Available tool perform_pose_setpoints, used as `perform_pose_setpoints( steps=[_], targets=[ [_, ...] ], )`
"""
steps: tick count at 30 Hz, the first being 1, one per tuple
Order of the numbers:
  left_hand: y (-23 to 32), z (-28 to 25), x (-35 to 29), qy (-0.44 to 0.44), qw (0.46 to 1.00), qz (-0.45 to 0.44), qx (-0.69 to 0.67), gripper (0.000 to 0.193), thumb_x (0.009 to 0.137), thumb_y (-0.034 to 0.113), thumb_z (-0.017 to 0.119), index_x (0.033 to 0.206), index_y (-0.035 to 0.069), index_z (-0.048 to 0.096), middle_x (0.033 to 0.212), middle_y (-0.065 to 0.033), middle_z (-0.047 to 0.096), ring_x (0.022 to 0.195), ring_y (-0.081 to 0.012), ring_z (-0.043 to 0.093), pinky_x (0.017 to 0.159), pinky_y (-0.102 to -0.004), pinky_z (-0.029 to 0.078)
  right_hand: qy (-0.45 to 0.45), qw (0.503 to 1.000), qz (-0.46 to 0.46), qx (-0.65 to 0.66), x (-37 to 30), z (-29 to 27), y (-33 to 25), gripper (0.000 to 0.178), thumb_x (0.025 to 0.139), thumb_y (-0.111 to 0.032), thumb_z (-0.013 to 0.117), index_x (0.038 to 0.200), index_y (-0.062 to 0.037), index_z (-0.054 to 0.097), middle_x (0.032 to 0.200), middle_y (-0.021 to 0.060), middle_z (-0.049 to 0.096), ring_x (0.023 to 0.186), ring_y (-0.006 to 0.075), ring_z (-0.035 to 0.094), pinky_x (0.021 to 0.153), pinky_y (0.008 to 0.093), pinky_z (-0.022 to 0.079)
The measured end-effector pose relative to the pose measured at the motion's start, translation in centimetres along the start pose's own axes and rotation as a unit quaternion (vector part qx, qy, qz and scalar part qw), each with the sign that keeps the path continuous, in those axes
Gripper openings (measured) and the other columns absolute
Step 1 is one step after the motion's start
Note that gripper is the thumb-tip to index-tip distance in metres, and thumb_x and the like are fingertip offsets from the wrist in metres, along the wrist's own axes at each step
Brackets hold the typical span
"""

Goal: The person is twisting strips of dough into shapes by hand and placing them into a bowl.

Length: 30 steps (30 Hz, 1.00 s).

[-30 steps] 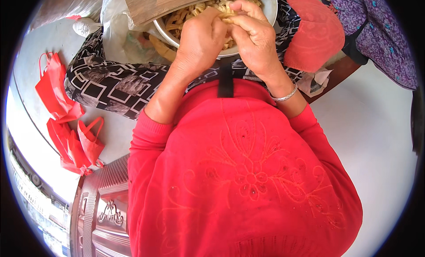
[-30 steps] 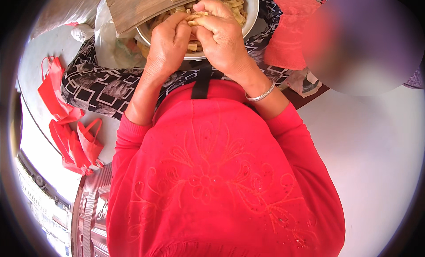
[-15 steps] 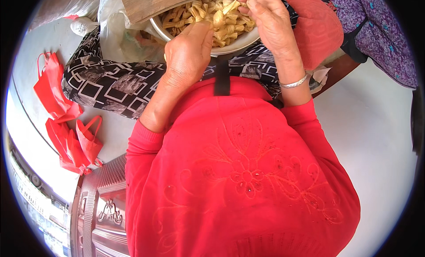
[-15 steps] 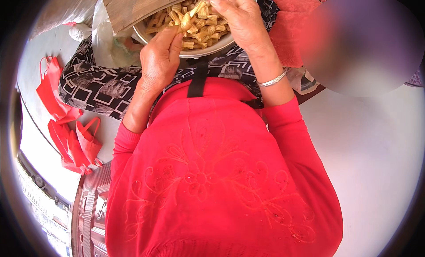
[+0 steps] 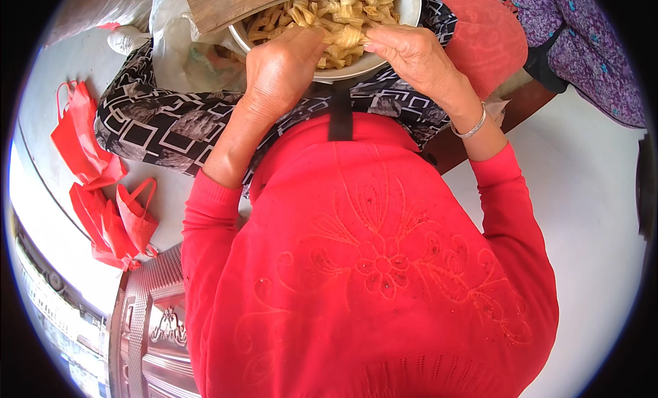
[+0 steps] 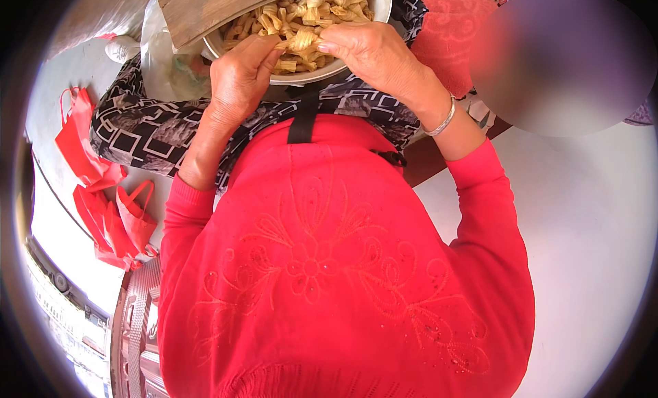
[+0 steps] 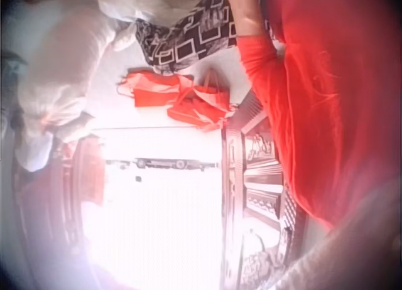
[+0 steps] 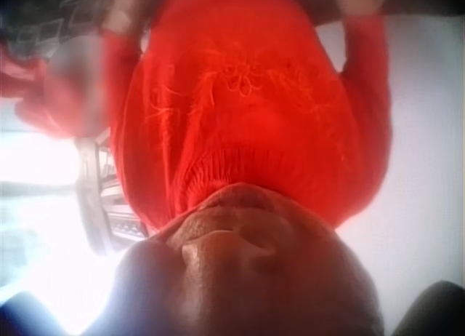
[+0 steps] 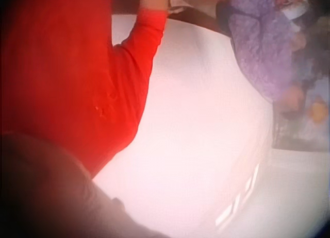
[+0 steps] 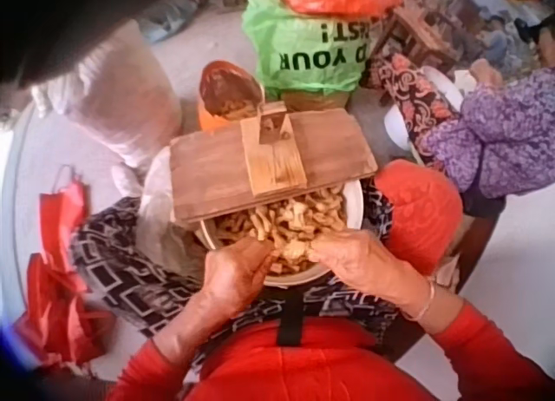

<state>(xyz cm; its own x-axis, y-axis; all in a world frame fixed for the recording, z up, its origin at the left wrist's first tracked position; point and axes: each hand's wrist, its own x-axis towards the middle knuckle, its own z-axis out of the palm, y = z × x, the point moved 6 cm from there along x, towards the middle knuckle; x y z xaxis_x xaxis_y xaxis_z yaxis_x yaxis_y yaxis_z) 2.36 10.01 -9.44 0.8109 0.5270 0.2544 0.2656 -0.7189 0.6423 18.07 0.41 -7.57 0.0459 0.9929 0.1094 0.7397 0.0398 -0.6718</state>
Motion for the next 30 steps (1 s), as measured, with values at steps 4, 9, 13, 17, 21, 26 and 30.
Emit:
perform_pose_setpoints(
  steps=[4,9,13,17,21,26,30],
  targets=[
    [1.0,0.5,0.4,0.014,0.997,0.055,0.043,0.008,0.085,0.015,0.065,0.090,0.009,0.062,0.075,-0.0064,0.061,0.065,-0.0283,0.062,0.055,-0.0371,0.049,0.032,0.978,0.107,0.175,1.2,-0.7,1.2,0.034,0.092,-0.026,0.065,0.115,-0.0017,0.063,0.091,0.0113,0.068,0.073,0.0166,0.065,0.068,0.0304,0.053],
    [1.9,1.3,1.6,0.005,0.996,0.086,0.015,0.005,0.083,0.015,0.063,0.083,0.011,0.059,0.069,-0.0076,0.060,0.062,-0.0289,0.062,0.054,-0.0382,0.050,-0.168,0.924,0.189,0.286,3.6,0.6,0.4,0.020,0.089,-0.008,0.064,0.106,0.0042,0.063,0.086,0.0048,0.067,0.079,0.0144,0.064,0.071,0.0276,0.052],
    [1.3,1.2,1.8,-0.052,0.997,-0.003,-0.065,0.008,0.086,0.017,0.061,0.084,0.010,0.060,0.071,-0.0113,0.062,0.067,-0.0338,0.062,0.057,-0.0420,0.050,-0.192,0.872,0.238,0.382,2.9,1.4,2.7,0.010,0.088,-0.004,0.064,0.096,0.0015,0.065,0.084,0.0063,0.068,0.073,0.0110,0.065,0.067,0.0245,0.052],
    [1.0,1.3,1.7,-0.056,0.995,-0.010,-0.083,0.013,0.088,0.022,0.061,0.084,0.010,0.061,0.073,-0.0132,0.063,0.071,-0.0366,0.062,0.060,-0.0447,0.050,-0.212,0.890,0.215,0.341,2.2,1.2,3.4,0.026,0.091,-0.020,0.066,0.108,-0.0005,0.062,0.088,0.0032,0.065,0.077,0.0077,0.061,0.069,0.0221,0.049],
    [1.0,1.6,2.4,-0.061,0.994,-0.003,-0.088,0.014,0.091,0.020,0.061,0.094,0.007,0.064,0.074,-0.0140,0.063,0.069,-0.0334,0.062,0.061,-0.0394,0.049,-0.154,0.810,0.341,0.452,2.6,1.1,1.3,0.018,0.089,-0.012,0.065,0.102,0.0004,0.063,0.084,0.0041,0.065,0.071,0.0114,0.063,0.067,0.0244,0.052],
    [0.6,1.6,2.8,-0.105,0.975,-0.054,-0.189,0.018,0.093,0.021,0.061,0.092,0.004,0.064,0.070,-0.0137,0.060,0.064,-0.0276,0.058,0.061,-0.0364,0.047,-0.156,0.750,0.291,0.573,2.5,1.0,4.2,0.012,0.088,-0.004,0.064,0.099,0.0017,0.064,0.085,0.0099,0.069,0.070,0.0180,0.068,0.066,0.0286,0.057],
    [0.4,1.5,3.1,-0.101,0.965,-0.079,-0.230,0.021,0.091,0.025,0.060,0.086,0.006,0.064,0.069,-0.0161,0.059,0.065,-0.0357,0.057,0.061,-0.0410,0.047,-0.161,0.740,0.278,0.591,2.8,0.6,3.9,0.014,0.089,-0.004,0.064,0.102,0.0022,0.063,0.085,0.0097,0.068,0.070,0.0171,0.068,0.065,0.0265,0.055]
  ],
)
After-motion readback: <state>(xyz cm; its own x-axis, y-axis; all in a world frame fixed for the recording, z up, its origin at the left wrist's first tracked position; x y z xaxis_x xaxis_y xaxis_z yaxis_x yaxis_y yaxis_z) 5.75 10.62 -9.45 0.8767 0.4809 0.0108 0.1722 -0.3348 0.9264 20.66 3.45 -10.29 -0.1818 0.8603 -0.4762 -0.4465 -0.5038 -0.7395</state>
